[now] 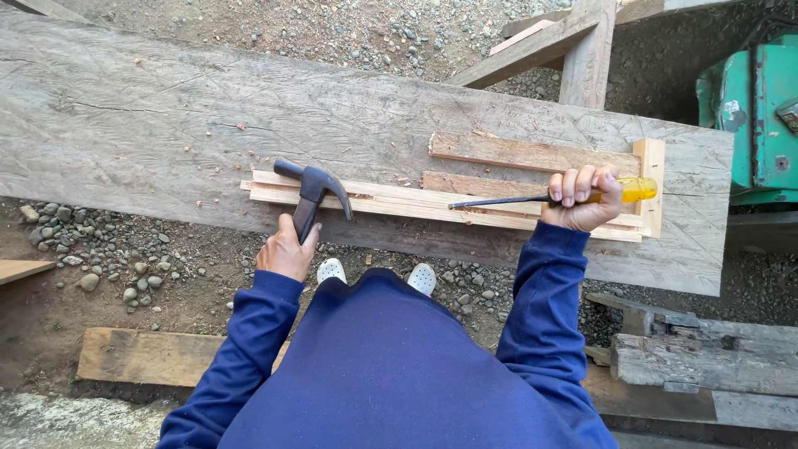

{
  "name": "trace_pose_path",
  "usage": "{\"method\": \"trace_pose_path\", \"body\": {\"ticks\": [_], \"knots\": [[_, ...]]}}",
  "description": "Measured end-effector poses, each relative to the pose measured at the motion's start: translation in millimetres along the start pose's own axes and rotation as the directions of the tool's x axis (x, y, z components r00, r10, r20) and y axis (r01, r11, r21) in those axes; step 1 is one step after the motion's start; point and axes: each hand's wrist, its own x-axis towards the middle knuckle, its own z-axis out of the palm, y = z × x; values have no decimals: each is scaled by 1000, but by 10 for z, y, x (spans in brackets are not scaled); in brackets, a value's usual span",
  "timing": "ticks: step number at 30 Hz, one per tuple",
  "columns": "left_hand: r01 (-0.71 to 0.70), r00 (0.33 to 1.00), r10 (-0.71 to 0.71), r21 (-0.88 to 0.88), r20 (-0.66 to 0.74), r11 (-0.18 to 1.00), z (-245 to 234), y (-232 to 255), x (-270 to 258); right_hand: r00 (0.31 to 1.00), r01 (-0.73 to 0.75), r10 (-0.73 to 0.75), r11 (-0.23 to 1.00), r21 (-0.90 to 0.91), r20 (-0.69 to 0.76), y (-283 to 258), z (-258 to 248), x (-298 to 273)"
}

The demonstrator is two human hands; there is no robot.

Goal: The recorder uses a hammer and a yellow-handled chisel to separate thin strips of wood from a larger piece of lumber on a wooden bench outdoors.

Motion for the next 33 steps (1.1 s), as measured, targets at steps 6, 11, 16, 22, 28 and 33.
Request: {"method": "trace_pose_path", "body": {"ticks": [6,11,16,22,28,33], "knots": [[-9,1000,9,4,-24,1000,-5,15,-9,1000,6,-5,1000,29,-8,29,73,-38],[-5,1000,5,8,-26,1000,0,9,-4,999,-4,4,1000,-3,45,35,75,-22],[-24,999,24,3,-48,1000,7,-2,-7,999,1,0,1000,-19,50,24,116,-24],[-16,999,16,4,-34,1000,-11,13,-8,999,9,-6,998,-60,40,32,257,-30],[-24,1000,24,-3,-15,1000,-7,-4,3,994,74,-55,973,-219,95,130,881,-105],[-24,999,24,-11,-26,1000,-13,-34,27,981,128,-61,917,-378,183,286,1349,-244]]}}
